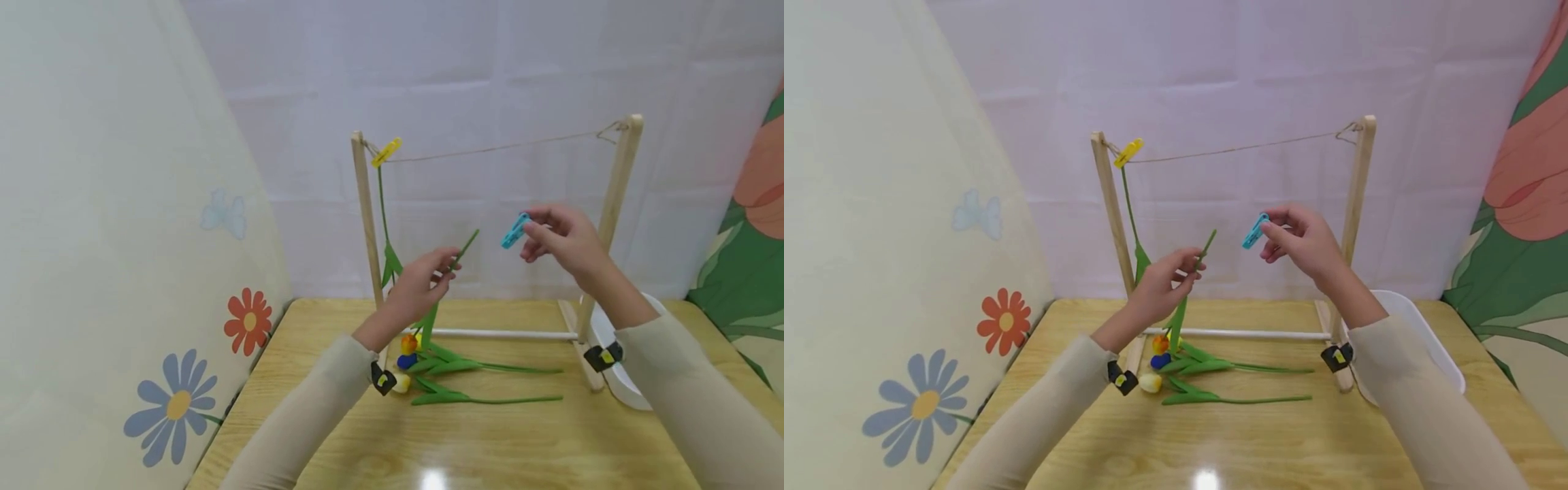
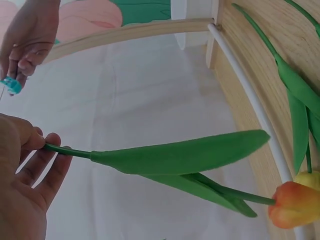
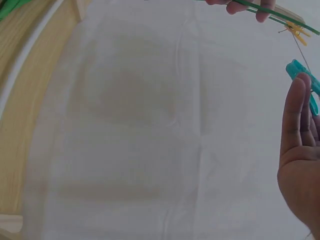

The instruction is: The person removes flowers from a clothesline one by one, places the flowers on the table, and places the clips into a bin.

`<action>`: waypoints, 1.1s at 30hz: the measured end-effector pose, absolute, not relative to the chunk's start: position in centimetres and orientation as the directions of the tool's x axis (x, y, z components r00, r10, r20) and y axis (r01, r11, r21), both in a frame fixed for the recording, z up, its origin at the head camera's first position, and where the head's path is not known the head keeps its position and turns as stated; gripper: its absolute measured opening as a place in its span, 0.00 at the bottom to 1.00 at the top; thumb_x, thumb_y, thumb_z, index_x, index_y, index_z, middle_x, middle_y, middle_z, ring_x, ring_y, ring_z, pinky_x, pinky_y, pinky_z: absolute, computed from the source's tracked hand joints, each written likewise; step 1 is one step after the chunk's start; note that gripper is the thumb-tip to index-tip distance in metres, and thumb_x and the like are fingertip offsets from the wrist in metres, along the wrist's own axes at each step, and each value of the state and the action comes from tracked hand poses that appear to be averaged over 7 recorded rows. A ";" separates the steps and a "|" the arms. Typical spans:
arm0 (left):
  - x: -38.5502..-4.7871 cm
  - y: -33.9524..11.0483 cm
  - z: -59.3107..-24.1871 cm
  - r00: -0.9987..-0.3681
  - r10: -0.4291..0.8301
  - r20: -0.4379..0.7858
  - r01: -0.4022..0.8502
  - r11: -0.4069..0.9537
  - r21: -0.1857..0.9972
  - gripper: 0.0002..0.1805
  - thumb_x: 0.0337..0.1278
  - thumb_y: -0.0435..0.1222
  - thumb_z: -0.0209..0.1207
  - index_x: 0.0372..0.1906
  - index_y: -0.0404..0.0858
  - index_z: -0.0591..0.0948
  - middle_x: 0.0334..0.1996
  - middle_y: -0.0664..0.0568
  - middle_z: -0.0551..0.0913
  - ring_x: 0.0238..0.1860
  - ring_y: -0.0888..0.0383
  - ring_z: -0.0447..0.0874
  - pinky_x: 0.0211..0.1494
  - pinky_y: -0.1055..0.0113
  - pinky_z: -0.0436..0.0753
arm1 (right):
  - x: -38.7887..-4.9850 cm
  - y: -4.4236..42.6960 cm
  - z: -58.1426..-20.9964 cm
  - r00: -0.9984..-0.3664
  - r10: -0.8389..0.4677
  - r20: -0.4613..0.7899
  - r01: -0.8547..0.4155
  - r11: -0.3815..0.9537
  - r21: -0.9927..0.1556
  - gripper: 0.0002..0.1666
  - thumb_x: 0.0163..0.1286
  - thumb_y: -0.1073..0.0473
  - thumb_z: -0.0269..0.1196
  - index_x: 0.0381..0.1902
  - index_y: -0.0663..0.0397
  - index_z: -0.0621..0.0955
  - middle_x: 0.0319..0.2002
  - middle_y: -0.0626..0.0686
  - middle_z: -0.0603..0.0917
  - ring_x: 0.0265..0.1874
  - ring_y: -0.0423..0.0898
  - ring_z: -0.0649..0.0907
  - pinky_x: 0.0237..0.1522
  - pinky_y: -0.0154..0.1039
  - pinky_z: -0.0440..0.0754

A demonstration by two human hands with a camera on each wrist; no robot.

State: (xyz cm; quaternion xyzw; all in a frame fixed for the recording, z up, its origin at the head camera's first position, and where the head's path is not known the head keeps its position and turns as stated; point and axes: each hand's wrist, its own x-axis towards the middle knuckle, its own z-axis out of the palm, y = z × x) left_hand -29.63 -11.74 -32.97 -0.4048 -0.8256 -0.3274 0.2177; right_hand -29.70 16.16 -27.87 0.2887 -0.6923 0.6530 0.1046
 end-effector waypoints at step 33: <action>-28.6 -7.4 -37.9 -0.483 0.776 0.406 0.873 0.461 0.158 0.20 0.71 0.25 0.53 0.65 0.34 0.75 0.53 0.46 0.84 0.56 0.53 0.83 0.62 0.66 0.80 | -28.1 23.3 -35.6 -0.890 -0.193 0.412 -0.410 -0.057 -0.911 0.11 0.76 0.66 0.59 0.49 0.48 0.83 0.31 0.46 0.86 0.27 0.41 0.87 0.32 0.33 0.87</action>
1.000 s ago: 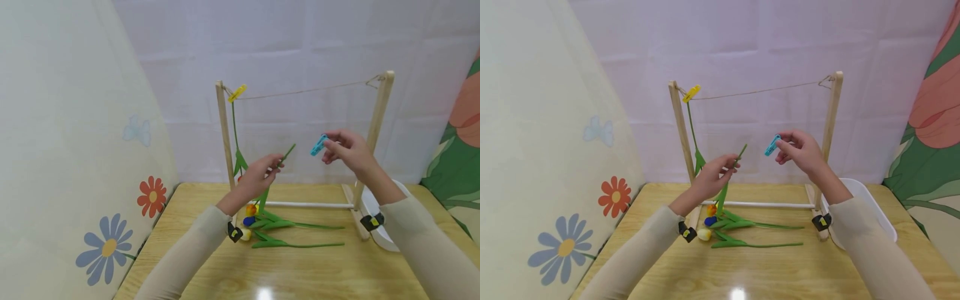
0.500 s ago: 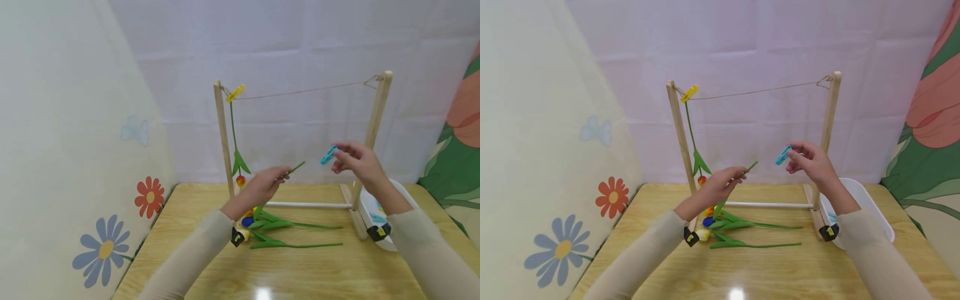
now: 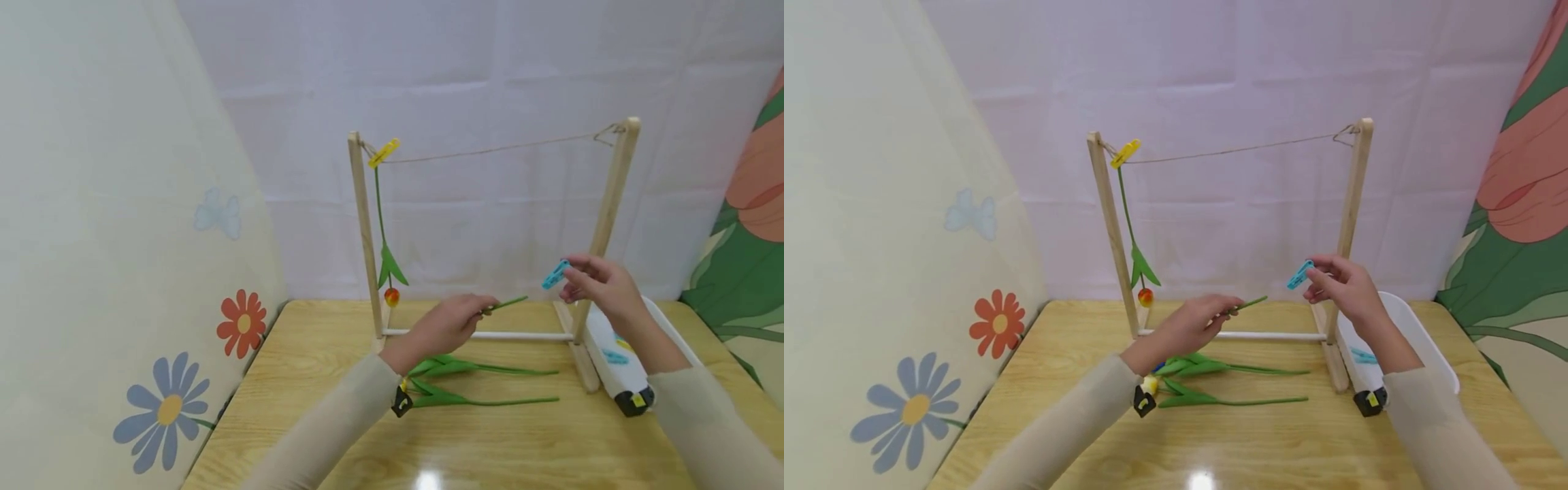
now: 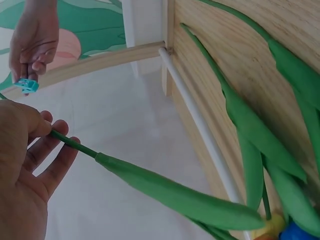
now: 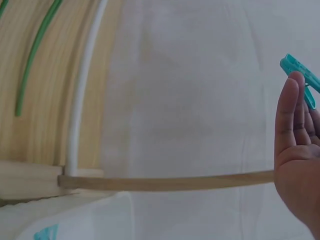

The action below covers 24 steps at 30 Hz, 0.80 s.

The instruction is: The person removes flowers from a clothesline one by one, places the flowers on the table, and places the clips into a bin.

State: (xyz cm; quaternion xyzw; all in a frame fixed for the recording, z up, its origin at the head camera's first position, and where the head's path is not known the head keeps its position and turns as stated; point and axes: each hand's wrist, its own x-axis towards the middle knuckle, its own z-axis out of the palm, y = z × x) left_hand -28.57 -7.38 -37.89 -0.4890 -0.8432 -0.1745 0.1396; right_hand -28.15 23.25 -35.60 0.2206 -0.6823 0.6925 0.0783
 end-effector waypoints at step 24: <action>-28.1 -4.9 -41.0 -0.415 0.806 0.423 0.904 0.417 0.093 0.18 0.69 0.27 0.55 0.60 0.41 0.81 0.49 0.52 0.86 0.44 0.61 0.83 0.45 0.77 0.80 | -26.9 29.1 -40.2 -0.929 -0.161 0.333 -0.344 0.048 -0.938 0.13 0.79 0.62 0.56 0.55 0.43 0.80 0.37 0.44 0.85 0.34 0.39 0.85 0.34 0.33 0.87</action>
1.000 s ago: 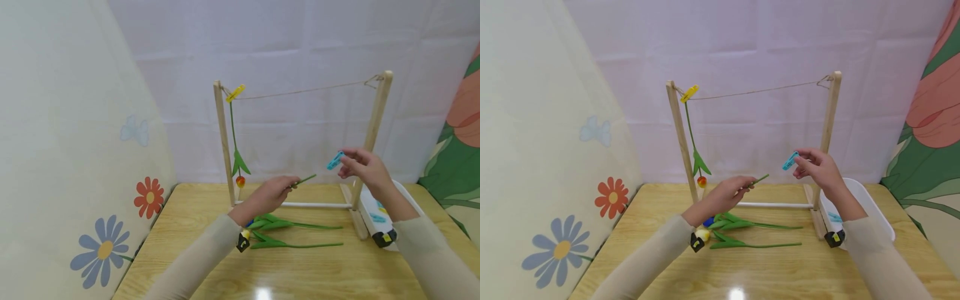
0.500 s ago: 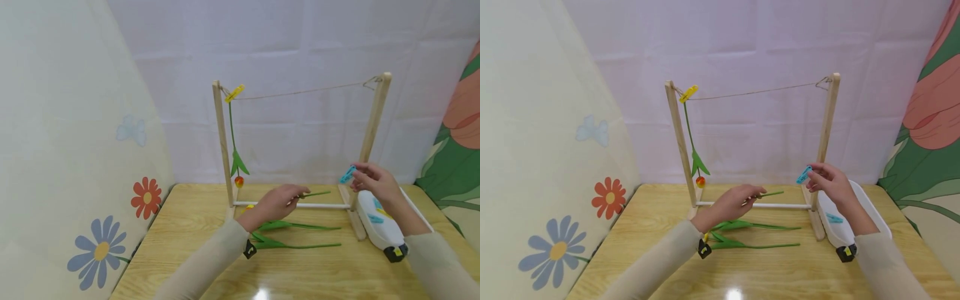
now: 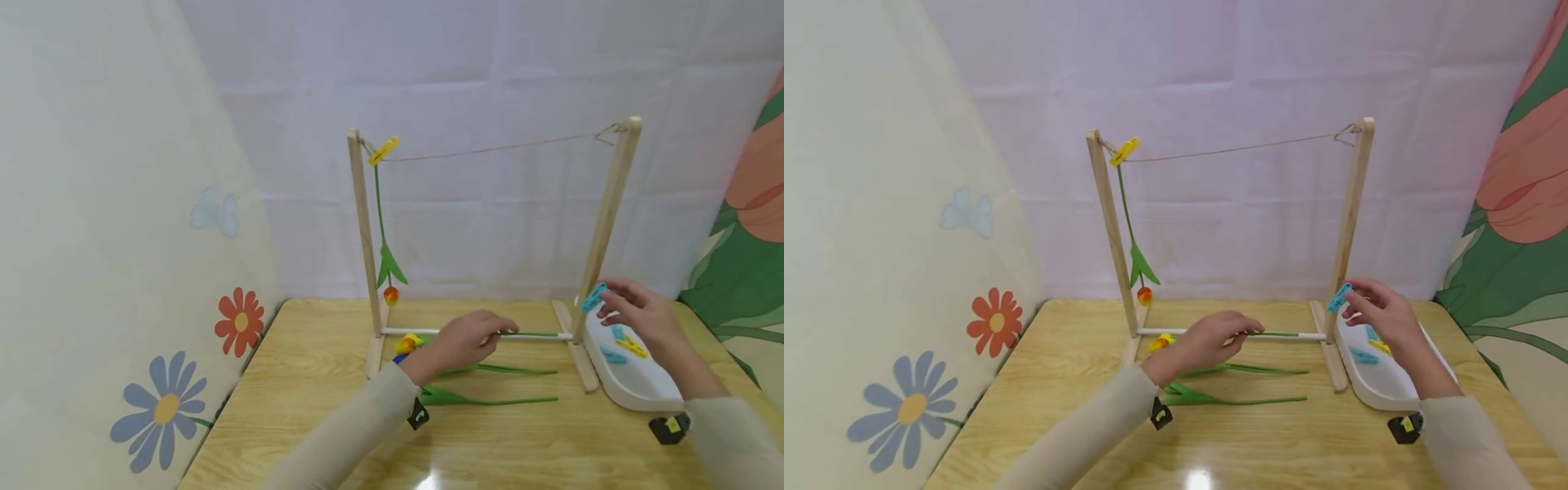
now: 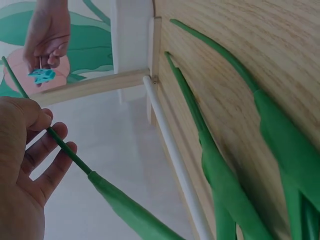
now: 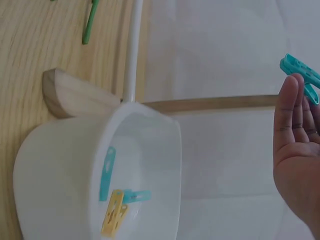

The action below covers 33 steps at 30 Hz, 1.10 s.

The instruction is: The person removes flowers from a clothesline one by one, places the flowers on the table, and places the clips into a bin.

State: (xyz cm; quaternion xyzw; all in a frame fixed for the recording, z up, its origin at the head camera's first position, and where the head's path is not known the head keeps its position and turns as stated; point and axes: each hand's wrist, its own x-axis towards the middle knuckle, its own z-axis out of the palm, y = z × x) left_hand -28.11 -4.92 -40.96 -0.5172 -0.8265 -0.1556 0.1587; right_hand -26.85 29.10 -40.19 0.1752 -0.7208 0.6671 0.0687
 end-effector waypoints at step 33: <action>-27.3 -2.9 -43.9 -0.492 0.845 0.210 0.869 0.493 0.050 0.17 0.74 0.32 0.53 0.60 0.49 0.81 0.53 0.62 0.85 0.49 0.67 0.82 0.40 0.84 0.74 | -24.8 34.4 -41.6 -0.974 -0.053 0.221 -0.210 0.580 -0.787 0.23 0.78 0.50 0.58 0.61 0.62 0.75 0.36 0.31 0.80 0.33 0.33 0.82 0.34 0.27 0.81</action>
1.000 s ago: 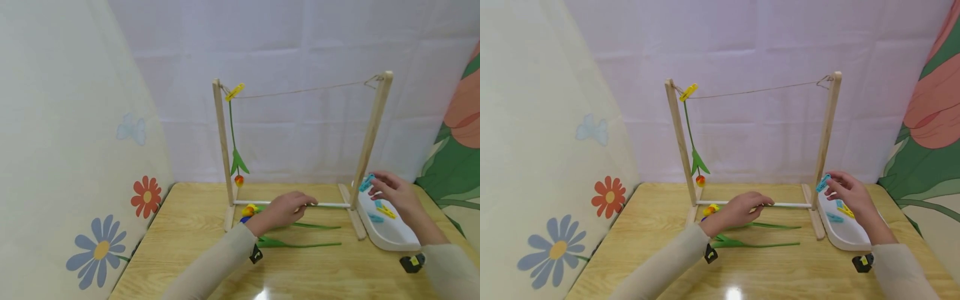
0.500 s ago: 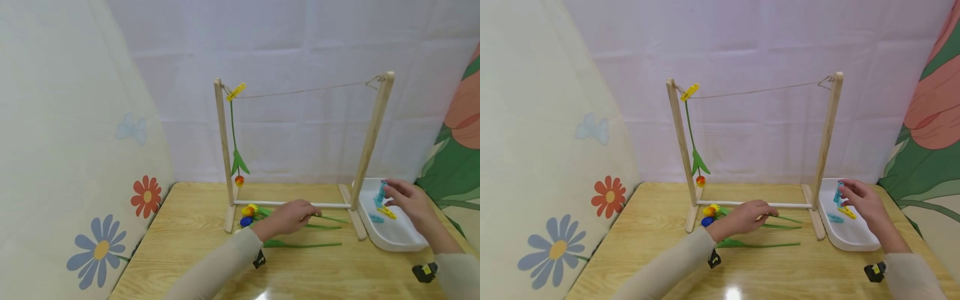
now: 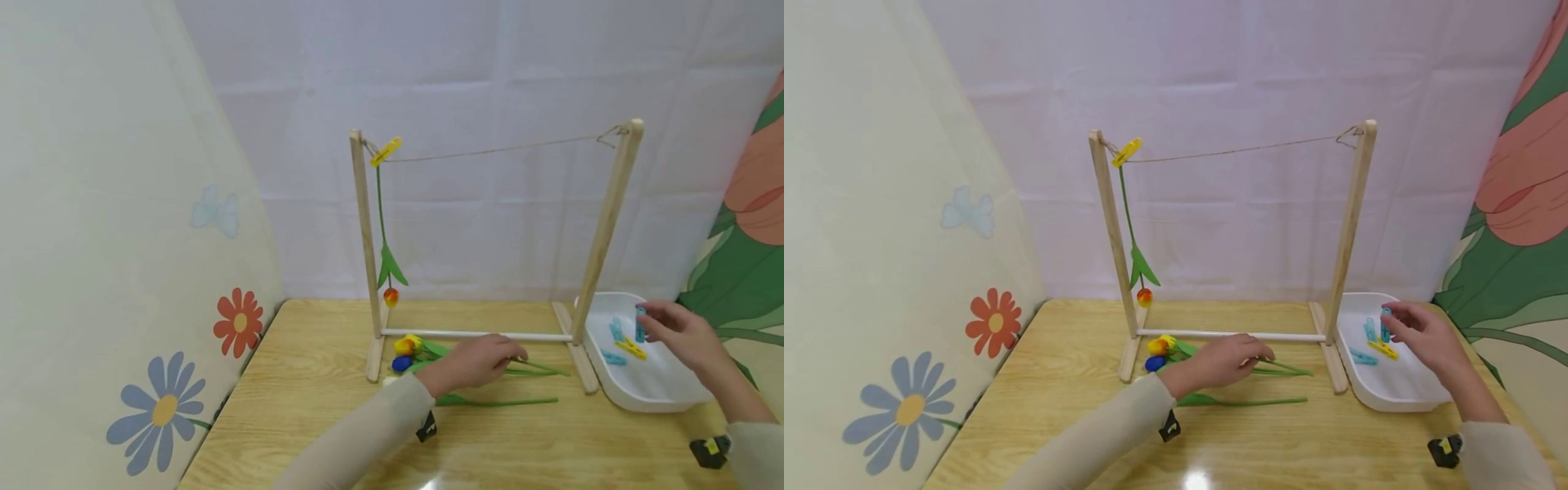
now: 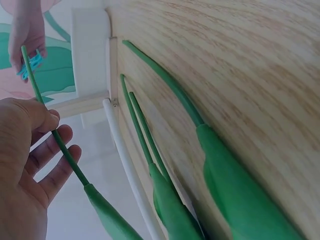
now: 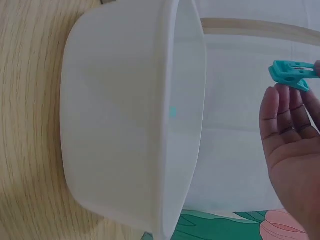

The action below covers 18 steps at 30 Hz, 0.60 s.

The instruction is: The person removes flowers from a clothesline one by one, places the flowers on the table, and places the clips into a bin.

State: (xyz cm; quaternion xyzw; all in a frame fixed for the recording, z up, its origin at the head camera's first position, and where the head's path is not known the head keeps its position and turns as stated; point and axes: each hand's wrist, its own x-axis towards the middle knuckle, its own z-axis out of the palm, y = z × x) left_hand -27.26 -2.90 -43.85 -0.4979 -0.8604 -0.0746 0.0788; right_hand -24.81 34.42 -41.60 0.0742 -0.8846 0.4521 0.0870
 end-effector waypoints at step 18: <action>-28.1 -2.0 -44.6 -0.539 0.826 0.164 0.843 0.529 0.099 0.18 0.74 0.30 0.51 0.58 0.48 0.82 0.52 0.61 0.85 0.53 0.67 0.81 0.55 0.80 0.77 | -25.3 37.1 -42.3 -0.991 -0.133 -0.024 -0.091 0.791 -0.605 0.38 0.79 0.44 0.54 0.63 0.78 0.71 0.48 0.67 0.84 0.41 0.50 0.84 0.38 0.42 0.84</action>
